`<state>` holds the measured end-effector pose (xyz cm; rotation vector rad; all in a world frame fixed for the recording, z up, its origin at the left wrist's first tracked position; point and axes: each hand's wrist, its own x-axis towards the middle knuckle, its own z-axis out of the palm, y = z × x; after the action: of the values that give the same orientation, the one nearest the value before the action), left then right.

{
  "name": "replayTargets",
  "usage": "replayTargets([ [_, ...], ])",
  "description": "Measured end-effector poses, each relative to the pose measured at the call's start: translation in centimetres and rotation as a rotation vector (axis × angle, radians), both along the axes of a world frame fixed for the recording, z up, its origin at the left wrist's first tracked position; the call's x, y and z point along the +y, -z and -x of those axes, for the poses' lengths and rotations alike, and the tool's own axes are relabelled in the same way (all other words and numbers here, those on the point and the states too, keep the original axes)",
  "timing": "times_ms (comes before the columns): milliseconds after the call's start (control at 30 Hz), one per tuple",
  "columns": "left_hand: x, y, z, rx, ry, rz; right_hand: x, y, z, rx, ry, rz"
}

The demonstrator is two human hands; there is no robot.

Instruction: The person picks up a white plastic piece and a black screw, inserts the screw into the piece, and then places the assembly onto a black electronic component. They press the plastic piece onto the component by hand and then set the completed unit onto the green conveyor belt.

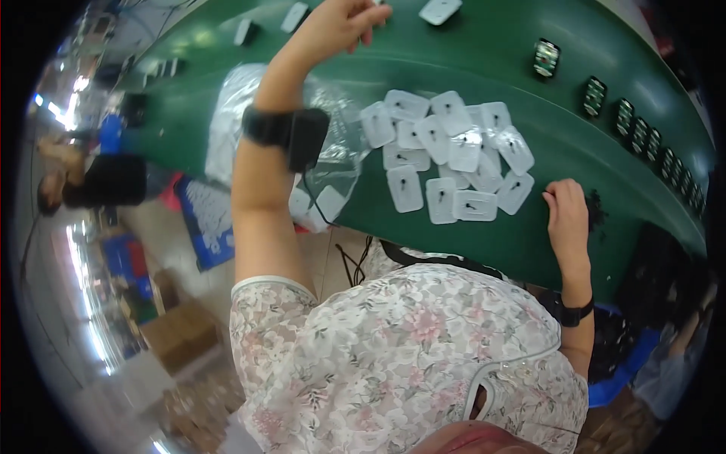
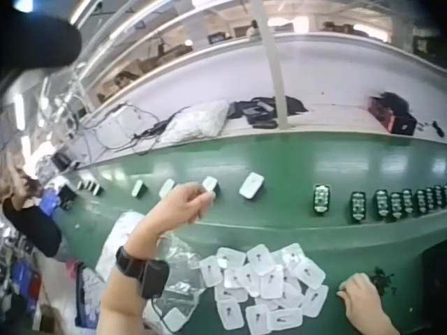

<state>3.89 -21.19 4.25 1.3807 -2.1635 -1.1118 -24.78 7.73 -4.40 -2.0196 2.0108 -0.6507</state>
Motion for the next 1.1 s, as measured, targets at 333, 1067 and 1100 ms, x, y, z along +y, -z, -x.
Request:
replayTargets([
  [333, 16.2, 2.3, -13.6, -0.777, 0.047, 0.254, -0.2, 0.1, 1.5, -0.412, 0.161, -0.066],
  [1067, 18.4, 2.2, -11.2, -0.673, -0.129, 0.639, -2.3, -0.7, -3.1, -0.996, 0.041, -0.078],
  [1100, 18.0, 1.6, -10.7, -0.670, -0.153, 0.640, -2.6, -0.8, -3.5, -1.030, 0.035, -0.087],
])
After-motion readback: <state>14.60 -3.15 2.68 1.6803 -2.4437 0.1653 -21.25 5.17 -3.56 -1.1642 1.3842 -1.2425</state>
